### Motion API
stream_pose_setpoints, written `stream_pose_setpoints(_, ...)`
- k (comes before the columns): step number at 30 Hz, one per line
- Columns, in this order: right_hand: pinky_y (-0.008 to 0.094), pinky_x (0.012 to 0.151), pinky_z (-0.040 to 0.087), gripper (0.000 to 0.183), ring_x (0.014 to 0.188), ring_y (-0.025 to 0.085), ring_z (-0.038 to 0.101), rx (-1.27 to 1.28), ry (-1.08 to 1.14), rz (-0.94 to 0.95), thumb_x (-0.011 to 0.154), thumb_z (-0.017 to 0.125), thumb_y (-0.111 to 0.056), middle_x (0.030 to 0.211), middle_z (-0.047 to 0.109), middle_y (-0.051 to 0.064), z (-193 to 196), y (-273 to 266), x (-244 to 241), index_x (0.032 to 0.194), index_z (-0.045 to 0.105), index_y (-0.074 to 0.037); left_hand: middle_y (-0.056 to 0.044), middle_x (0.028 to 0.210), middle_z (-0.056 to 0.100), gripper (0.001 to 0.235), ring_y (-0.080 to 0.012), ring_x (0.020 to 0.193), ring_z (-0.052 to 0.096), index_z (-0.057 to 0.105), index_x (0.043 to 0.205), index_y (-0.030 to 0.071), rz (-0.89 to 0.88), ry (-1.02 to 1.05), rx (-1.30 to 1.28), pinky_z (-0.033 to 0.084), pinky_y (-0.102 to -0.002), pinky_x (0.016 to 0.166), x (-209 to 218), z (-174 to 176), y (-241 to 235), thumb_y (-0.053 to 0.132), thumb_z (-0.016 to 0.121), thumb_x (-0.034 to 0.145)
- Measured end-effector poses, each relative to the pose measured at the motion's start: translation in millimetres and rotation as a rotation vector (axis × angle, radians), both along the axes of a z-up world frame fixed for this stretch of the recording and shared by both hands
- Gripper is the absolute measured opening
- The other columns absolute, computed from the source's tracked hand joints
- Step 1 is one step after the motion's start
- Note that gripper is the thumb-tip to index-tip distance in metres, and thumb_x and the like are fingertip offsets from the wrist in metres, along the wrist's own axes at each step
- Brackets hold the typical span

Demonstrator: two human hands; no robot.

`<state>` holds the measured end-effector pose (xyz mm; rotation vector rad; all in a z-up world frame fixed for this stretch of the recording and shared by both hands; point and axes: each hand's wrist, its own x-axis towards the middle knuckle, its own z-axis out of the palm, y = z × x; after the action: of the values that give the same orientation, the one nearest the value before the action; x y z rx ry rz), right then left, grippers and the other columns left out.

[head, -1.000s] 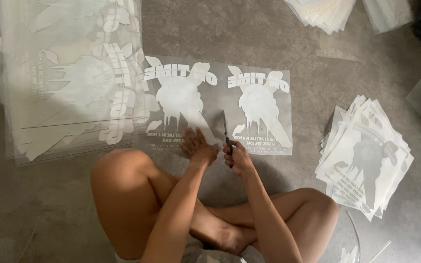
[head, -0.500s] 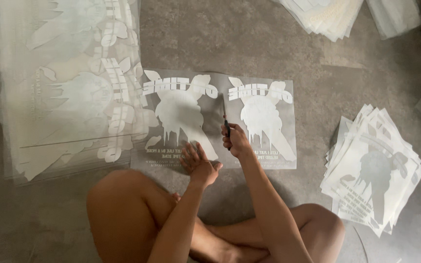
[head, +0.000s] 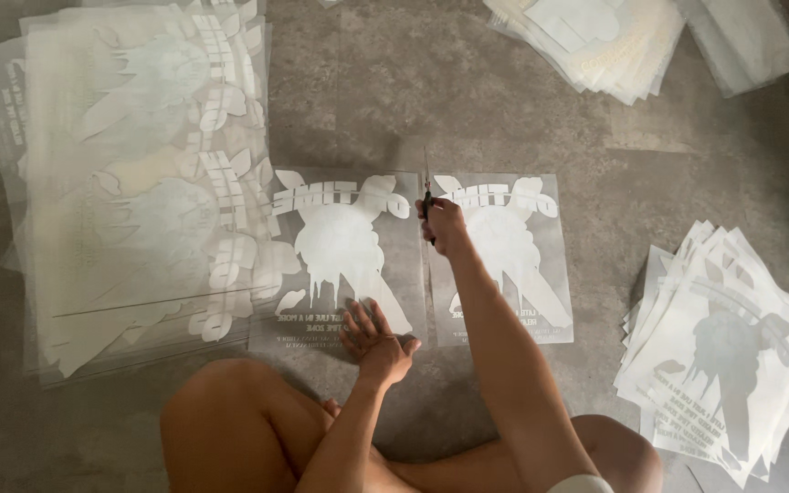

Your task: The person sits on the floor and uses scissors to cut out a printed design from a sheet of paper. They repeatedly trim the edges of the design, separating it from the surrounding material, and place the finished cutouts onto a pile.

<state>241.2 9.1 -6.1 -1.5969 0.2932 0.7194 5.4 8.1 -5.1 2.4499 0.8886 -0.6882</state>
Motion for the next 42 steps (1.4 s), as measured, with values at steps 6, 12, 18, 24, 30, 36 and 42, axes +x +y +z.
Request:
stream_pose_setpoints(6, 0.046, 0.075, 0.047, 0.034, 0.084, 0.04, 0.061, -0.562, -0.685, 0.11, 0.076, 0.064, -0.015, 0.087, 0.064, 0.02, 26, -74, -102, 0.105, 0.048, -0.01, -0.027, 0.144, -0.019, 0.105, -0.0468, 0.131, -0.017, -0.014, 0.142, 0.004, 0.029, -0.005, -0.037, -0.011, -0.056, 0.101, -2, -7, -1, 0.058, 0.052, 0.08)
stream_pose_setpoints(12, 0.046, 0.089, 0.04, 0.05, 0.091, 0.039, 0.056, -0.812, -0.864, 0.186, 0.068, 0.063, -0.004, 0.094, 0.058, 0.023, -15, -161, -200, 0.113, 0.04, -0.002, -0.027, 0.145, -0.014, 0.105, -0.0455, 0.132, -0.012, -0.007, 0.143, 0.004, 0.044, -0.141, -0.016, -0.009, -0.057, 0.102, -14, -2, 0, 0.057, 0.056, 0.077)
stream_pose_setpoints(18, 0.045, 0.083, 0.045, 0.054, 0.091, 0.035, 0.059, -0.805, -0.73, -0.077, 0.068, 0.059, -0.005, 0.092, 0.061, 0.015, -39, -207, -206, 0.117, 0.042, -0.016, -0.025, 0.13, 0.027, 0.069, -0.0413, 0.122, 0.023, 0.027, 0.133, 0.005, 0.051, -0.726, -0.028, 0.018, -0.055, 0.097, -22, 3, -34, 0.049, 0.051, 0.085)
stream_pose_setpoints(24, 0.045, 0.076, 0.049, 0.045, 0.09, 0.04, 0.06, -0.463, -0.716, -0.221, 0.071, 0.062, -0.002, 0.086, 0.062, 0.02, -2, -193, -228, 0.111, 0.049, -0.015, -0.023, 0.129, 0.042, 0.094, -0.0329, 0.119, 0.045, 0.022, 0.138, 0.001, 0.286, -0.475, -0.777, 0.042, -0.043, 0.093, -24, 32, -60, 0.064, 0.057, 0.078)
stream_pose_setpoints(30, 0.049, 0.071, 0.048, 0.043, 0.088, 0.041, 0.061, -0.305, -0.73, -0.374, 0.072, 0.071, -0.008, 0.083, 0.063, 0.022, 37, -193, -244, 0.11, 0.051, -0.011, -0.02, 0.13, 0.044, 0.095, -0.0316, 0.122, 0.042, 0.021, 0.14, 0.003, 0.368, -0.492, -0.861, 0.043, -0.042, 0.094, 3, 27, -64, 0.061, 0.062, 0.076)
stream_pose_setpoints(36, 0.036, 0.065, 0.051, 0.042, 0.083, 0.028, 0.065, -0.331, -0.795, -0.462, 0.072, 0.074, -0.006, 0.08, 0.066, 0.014, 35, -208, -244, 0.107, 0.054, -0.015, -0.019, 0.128, 0.046, 0.096, -0.035, 0.118, 0.044, 0.023, 0.14, 0.004, 0.312, -0.506, -1.01, 0.053, -0.041, 0.08, 21, 112, -83, 0.062, 0.06, 0.073)
stream_pose_setpoints(42, 0.043, 0.072, 0.051, 0.041, 0.087, 0.033, 0.064, -0.269, -0.771, -0.402, 0.071, 0.072, -0.001, 0.081, 0.065, 0.017, 32, -216, -246, 0.107, 0.056, -0.014, -0.029, 0.129, 0.036, 0.081, -0.0397, 0.107, 0.051, 0.025, 0.134, -0.005, 0.564, -0.488, -1.084, 0.056, -0.042, 0.07, 54, 28, -88, 0.042, 0.06, 0.079)
